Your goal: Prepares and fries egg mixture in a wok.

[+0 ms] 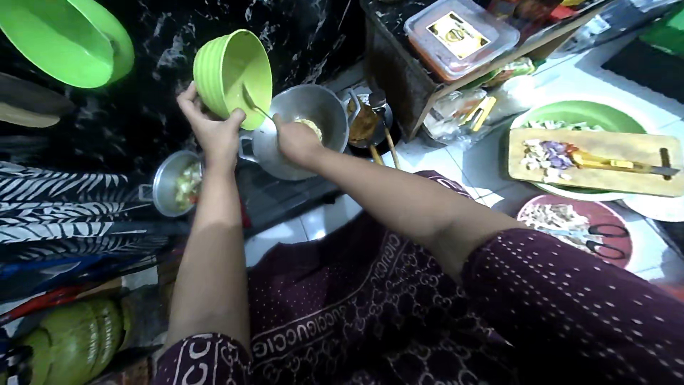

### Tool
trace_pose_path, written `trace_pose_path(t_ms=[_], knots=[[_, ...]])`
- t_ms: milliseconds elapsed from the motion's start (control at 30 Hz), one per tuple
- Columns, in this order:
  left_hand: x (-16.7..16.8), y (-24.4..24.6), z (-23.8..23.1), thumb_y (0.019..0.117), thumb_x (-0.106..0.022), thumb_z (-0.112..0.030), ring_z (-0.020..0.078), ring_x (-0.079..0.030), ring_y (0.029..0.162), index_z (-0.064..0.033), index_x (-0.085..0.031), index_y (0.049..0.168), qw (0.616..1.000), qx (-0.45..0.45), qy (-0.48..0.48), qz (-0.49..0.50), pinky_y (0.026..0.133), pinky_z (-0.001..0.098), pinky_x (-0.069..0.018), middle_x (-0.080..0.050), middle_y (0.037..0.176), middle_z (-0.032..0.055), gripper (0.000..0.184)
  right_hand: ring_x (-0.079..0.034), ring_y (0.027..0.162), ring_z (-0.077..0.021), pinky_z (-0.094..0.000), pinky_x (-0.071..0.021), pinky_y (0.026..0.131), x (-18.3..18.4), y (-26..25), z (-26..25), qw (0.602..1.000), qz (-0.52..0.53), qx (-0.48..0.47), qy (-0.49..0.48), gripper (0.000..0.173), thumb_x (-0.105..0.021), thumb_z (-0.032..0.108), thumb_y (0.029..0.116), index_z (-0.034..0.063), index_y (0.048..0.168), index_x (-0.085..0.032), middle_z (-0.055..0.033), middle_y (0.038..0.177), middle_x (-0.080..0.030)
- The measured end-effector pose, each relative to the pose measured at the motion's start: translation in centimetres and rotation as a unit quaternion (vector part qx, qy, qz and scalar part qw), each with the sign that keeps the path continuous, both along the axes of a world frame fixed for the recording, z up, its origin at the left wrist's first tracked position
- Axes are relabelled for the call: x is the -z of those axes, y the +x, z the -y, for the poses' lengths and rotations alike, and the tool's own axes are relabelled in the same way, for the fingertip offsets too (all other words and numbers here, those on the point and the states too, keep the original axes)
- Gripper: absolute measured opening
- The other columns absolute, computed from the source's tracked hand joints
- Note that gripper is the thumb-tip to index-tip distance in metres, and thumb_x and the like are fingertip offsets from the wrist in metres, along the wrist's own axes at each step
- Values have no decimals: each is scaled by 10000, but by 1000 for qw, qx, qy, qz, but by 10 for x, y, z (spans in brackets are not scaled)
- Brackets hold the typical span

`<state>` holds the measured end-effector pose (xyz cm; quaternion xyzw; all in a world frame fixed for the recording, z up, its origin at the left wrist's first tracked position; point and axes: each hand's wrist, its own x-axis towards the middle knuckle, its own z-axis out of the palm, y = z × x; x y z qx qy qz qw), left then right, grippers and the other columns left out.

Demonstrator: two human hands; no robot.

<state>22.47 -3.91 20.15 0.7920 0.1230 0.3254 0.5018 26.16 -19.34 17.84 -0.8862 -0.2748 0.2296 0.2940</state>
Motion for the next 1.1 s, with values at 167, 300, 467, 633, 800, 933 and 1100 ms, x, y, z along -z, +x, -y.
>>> trace_pose_path(t_ms=[167,300,467,633,800,933,1100], knots=[[16,8,-6,673,-811,-48,204,-593,1226,3,-299,1501,998,-43,31,-21,967,338,-556,-512,1404,183,975,-713,1051,-428,-592,-585,827,5,-1,1,999,-16,24,-29,493,-548,103,1027,89,1492,-385,-221,1101,-712],[22,11,0,670,-844,-67,214,-571,1255,9,-320,1494,997,-35,62,-28,998,336,-537,-489,1435,195,979,-711,1033,-443,-604,-576,820,-1,-8,-1,1000,1,-30,-7,391,-480,114,1068,87,1454,-420,-234,1084,-707],[21,11,3,661,-855,-84,227,-563,1257,21,-332,1494,994,-49,94,-13,1011,343,-524,-472,1456,204,990,-703,1073,-439,-603,-577,851,14,1,2,999,-37,-2,-23,509,-525,102,1046,93,1521,-343,-235,1142,-698],[23,9,-3,675,-848,-74,242,-576,1234,12,-306,1516,995,-87,42,-16,998,365,-535,-497,1420,215,1004,-695,1092,-447,-611,-570,871,15,5,13,998,-26,21,-53,537,-547,125,1035,61,1529,-344,-253,1174,-690],[18,-12,10,803,-823,-33,277,-625,1171,-36,-329,1492,972,-149,-180,-26,944,430,-577,-560,1356,227,848,-700,944,-519,-688,-544,727,1,-4,23,982,185,29,-17,298,-492,205,1081,118,1332,-628,-274,1021,-717],[11,-46,16,1025,-594,-356,393,-530,1309,-144,-264,1578,867,-96,-475,-116,1006,601,-500,-467,1496,238,678,-568,1235,-567,-739,-455,975,-5,2,18,954,286,-36,85,396,-612,275,1034,98,1385,-657,-336,1295,-629],[-23,-109,10,1051,-487,-463,403,-416,1422,-63,-342,1550,823,-79,-556,-86,1104,598,-423,-365,1573,251,656,-533,1275,-586,-728,-347,1088,-28,-7,39,859,421,11,290,568,-529,456,1031,55,1424,-615,-355,1375,-575]])
